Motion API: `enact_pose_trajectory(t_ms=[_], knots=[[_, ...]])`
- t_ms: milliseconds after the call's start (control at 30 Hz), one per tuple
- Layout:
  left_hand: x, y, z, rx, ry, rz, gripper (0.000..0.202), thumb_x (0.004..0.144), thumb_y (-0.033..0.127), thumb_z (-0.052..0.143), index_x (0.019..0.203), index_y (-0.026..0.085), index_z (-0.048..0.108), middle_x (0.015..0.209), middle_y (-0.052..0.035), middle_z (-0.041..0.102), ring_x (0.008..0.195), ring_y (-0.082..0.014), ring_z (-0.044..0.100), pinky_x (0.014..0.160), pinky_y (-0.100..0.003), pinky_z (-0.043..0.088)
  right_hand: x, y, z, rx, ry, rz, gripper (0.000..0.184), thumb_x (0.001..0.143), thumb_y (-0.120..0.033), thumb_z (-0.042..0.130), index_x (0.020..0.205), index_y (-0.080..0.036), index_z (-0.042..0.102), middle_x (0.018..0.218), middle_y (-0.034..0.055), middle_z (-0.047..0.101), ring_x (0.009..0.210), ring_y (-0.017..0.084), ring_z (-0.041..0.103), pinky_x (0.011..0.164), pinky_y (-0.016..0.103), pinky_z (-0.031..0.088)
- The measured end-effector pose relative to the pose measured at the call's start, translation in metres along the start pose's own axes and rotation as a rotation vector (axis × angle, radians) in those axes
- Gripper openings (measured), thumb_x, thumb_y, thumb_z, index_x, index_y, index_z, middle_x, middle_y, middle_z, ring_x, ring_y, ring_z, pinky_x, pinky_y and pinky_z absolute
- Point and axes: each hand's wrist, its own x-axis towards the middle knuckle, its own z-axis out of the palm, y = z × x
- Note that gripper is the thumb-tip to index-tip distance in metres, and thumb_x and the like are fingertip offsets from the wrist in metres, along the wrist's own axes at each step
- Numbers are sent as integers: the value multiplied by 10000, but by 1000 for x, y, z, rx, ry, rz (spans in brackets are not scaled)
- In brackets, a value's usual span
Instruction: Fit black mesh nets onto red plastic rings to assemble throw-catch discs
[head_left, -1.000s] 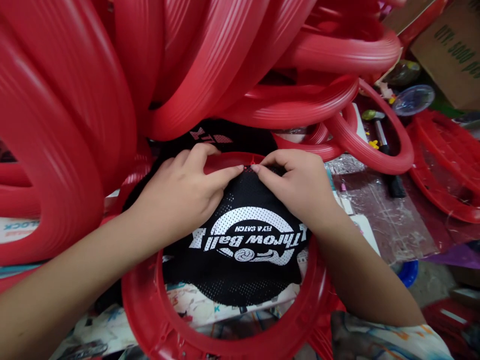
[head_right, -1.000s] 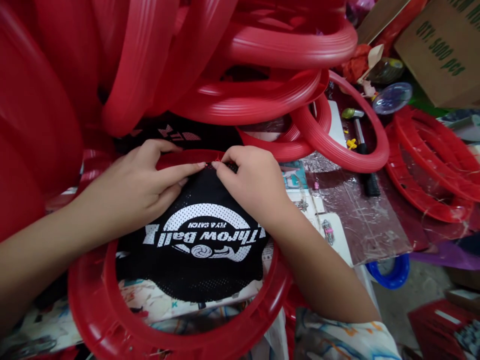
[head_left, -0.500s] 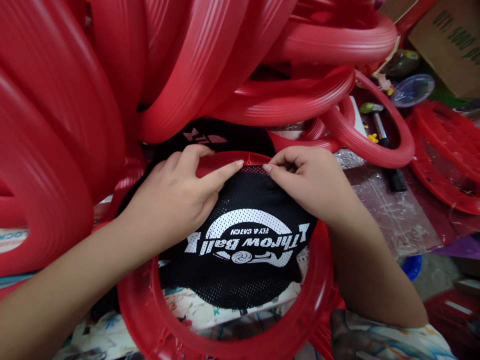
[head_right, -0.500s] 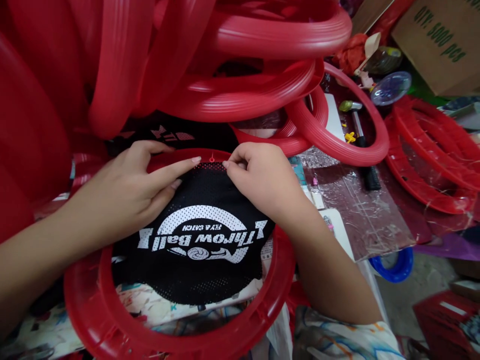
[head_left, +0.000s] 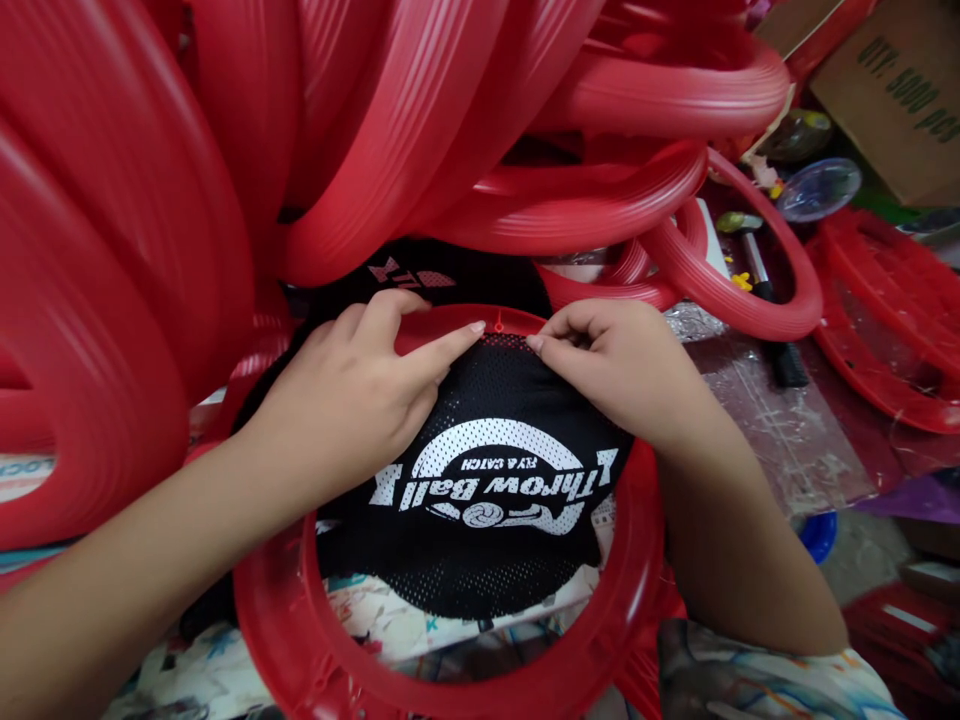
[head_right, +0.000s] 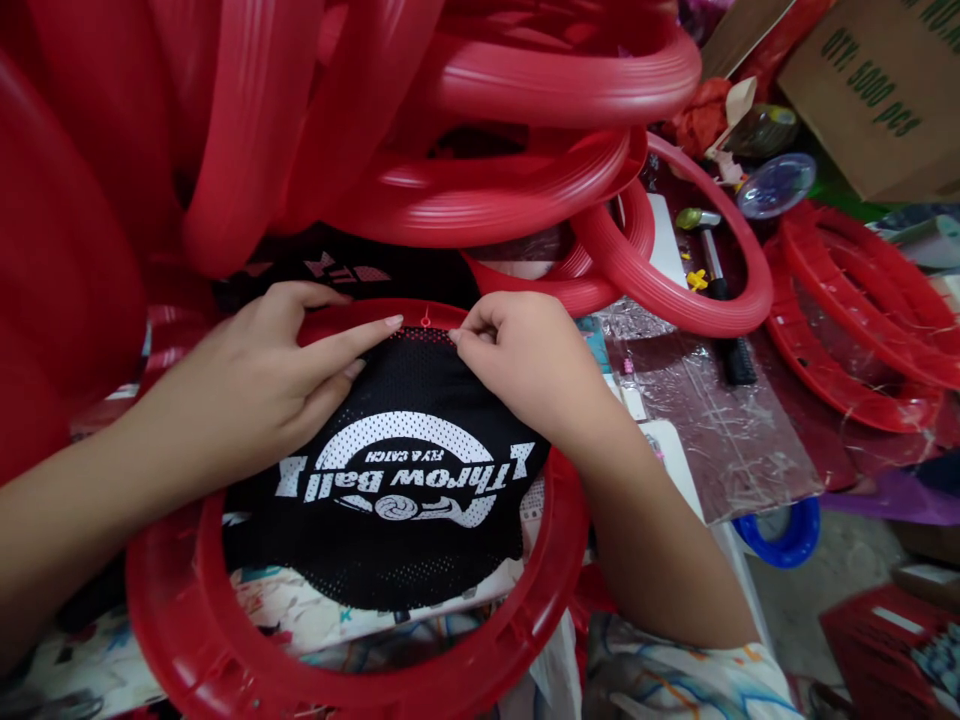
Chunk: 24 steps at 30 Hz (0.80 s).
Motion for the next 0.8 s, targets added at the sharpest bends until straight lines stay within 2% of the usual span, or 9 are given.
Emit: enact_pose_trajectory(t_ms=[300,533,700,800], knots=[[0,2,-4,33,-14,25,496,924,219,441,1411,307,480,1264,-191,479,1140,-387,552,838,-554,549,-2,-1,-1,-41,-39,-18,117,805,-219,640,718,-166,699,561,-27,597,517,91,485,570,260,350],[1,4,-9,149,-135,113,553,940,185,358,1460,371,385,1478,-157,386,1033,-346,572,792,-501,537,-1,-4,5,-115,21,-9,108,788,-190,623,729,-159,708,581,-13,611,532,96,482,578,265,325],[4,5,-16,197,-214,90,554,942,195,339,1470,362,368,1396,-186,436,1019,-363,566,777,-499,529,-2,-3,9,-92,42,-77,108,778,-184,621,730,-150,712,578,-13,598,534,95,466,576,262,315],[6,7,-22,132,-279,72,579,929,166,344,1470,371,360,1361,-186,424,1064,-357,557,821,-509,522,-3,-3,11,-72,34,-113,108,777,-185,623,728,-149,713,585,-12,599,543,96,467,573,260,312]])
